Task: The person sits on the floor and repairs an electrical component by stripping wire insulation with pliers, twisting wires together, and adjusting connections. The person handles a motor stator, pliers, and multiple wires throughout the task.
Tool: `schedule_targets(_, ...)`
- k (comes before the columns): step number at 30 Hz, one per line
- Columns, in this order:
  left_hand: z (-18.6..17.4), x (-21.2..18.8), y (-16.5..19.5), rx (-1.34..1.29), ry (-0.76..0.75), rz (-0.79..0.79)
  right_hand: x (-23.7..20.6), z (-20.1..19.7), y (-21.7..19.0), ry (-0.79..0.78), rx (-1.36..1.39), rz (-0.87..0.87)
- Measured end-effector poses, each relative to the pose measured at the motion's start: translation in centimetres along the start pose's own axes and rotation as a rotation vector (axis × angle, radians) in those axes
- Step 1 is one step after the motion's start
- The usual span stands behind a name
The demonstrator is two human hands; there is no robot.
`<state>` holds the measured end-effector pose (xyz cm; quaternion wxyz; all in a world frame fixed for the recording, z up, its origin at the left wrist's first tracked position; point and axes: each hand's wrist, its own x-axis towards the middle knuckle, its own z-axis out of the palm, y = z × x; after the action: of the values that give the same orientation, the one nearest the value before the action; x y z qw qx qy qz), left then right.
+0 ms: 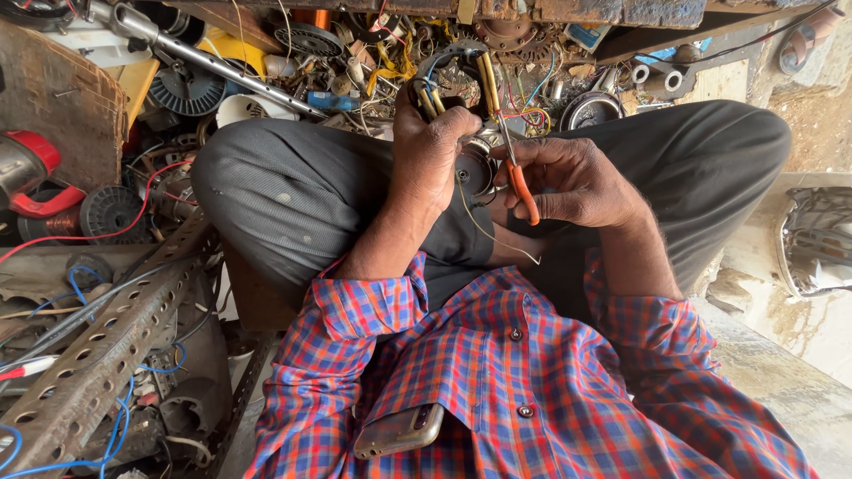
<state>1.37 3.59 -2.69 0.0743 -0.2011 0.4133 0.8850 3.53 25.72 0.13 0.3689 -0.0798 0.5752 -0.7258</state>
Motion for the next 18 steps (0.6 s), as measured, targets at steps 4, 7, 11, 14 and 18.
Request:
schedule_targets(4,0.2,-0.1,0.1,0.028,-0.009,0.001,0.1,0.1,-0.1,0.001,-0.041,-0.001)
schedule_targets(7,0.4,-0.2,0.0,0.035,0.013,-0.012,0.0,0.1,-0.3,0.004,-0.056,0.001)
schedule_targets(11,0.1,-0.1,-0.5,0.072,0.003,-0.004,0.0,0.3,-0.4,-0.006,-0.017,0.012)
schedule_targets(14,0.2,-0.3,-1.1,0.070,0.002,0.072,0.1,0.3,-0.4,-0.001,-0.012,0.037)
schedule_targets(18,0.8,-1.5,-0.4,0.199,-0.051,0.042,0.0,0.1,-0.3,0.053,-0.078,-0.005)
